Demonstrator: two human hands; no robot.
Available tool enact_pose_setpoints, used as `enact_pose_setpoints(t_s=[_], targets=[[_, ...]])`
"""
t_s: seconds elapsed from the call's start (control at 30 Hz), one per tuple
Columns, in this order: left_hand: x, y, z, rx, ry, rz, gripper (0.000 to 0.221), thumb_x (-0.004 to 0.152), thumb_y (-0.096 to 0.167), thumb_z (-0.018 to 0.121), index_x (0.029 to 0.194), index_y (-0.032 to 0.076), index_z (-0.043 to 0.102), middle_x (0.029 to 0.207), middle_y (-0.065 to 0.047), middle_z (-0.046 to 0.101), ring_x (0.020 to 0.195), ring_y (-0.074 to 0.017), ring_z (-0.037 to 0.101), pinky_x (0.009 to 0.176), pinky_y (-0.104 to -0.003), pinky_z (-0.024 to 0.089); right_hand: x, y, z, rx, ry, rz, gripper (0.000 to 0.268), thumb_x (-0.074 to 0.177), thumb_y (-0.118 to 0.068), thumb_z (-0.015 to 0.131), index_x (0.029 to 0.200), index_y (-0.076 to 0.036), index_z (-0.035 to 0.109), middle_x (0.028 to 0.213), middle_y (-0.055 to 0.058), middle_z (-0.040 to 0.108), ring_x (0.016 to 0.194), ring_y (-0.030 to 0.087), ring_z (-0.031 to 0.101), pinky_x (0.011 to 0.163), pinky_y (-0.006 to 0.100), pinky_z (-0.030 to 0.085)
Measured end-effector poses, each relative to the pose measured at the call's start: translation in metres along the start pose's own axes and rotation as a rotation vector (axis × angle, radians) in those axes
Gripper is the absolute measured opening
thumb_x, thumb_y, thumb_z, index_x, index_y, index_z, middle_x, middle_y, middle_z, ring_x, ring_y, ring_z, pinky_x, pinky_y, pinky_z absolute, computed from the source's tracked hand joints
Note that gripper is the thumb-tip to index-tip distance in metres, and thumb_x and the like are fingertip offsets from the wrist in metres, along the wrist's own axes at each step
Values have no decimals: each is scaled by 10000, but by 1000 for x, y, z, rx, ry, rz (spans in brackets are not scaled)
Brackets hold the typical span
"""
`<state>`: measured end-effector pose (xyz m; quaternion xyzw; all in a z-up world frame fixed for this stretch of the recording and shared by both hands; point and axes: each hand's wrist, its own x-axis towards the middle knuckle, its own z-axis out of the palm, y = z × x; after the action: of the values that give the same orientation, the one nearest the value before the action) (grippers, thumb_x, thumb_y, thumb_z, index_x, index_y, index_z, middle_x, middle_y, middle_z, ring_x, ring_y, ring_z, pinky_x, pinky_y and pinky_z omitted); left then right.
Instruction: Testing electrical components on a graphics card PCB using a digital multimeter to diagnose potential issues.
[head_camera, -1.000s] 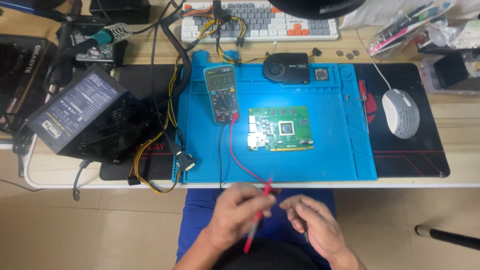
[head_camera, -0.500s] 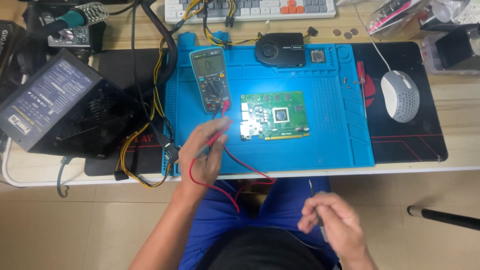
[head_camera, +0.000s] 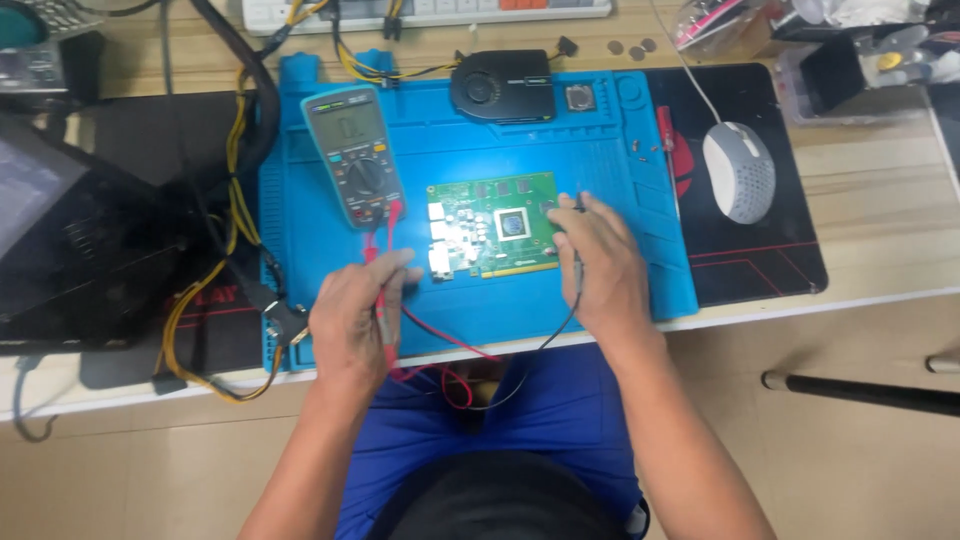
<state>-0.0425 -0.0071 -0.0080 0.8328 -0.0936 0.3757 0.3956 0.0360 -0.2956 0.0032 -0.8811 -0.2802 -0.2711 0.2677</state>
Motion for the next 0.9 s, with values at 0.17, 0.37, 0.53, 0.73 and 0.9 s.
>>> enact_pose_setpoints(t_s=[0.17, 0.37, 0.53, 0.73, 0.9], targets=[[3, 9, 2, 141, -182, 31, 159, 972, 128, 880, 1116, 85, 827, 888, -132, 762, 864, -382, 758, 826, -503, 609, -3, 3, -7, 161, -80, 222, 224, 1094, -120, 689, 1303, -176, 748, 1385, 115, 791, 1368, 447, 670, 1153, 631, 512], [-4, 4, 7, 130, -245, 31, 247, 934, 70, 893, 1162, 76, 798, 1034, -154, 819, 989, -391, 782, 853, -504, 626, 3, 11, -22, 495, -105, 378, 295, 984, -160, 871, 1259, -176, 767, 1321, 46, 819, 1416, 276, 674, 1201, 473, 520], [-10, 0, 6, 124, -274, 24, 227, 946, 81, 876, 1145, 106, 769, 1061, -106, 831, 1032, -346, 793, 876, -463, 643, -10, 29, -14, 764, -74, 492, 397, 927, -101, 905, 1259, -91, 687, 1304, 115, 807, 1128, 171, 788, 1056, 345, 620], [1, 17, 4, 99, -318, 17, 236, 964, 68, 848, 1163, 122, 733, 1038, -112, 789, 1029, -351, 772, 875, -471, 644, -4, 15, -16, 892, -67, 697, 390, 972, 26, 796, 1298, -52, 596, 1293, 162, 727, 960, 114, 717, 916, 325, 622], [3, 13, 5, 66, -281, -3, 245, 966, 97, 871, 1167, 120, 734, 1142, -128, 809, 1067, -362, 754, 910, -494, 622, -21, 30, -3, 865, 9, 583, 411, 973, -10, 831, 1290, -69, 576, 1149, 64, 704, 1029, 95, 714, 969, 274, 576]])
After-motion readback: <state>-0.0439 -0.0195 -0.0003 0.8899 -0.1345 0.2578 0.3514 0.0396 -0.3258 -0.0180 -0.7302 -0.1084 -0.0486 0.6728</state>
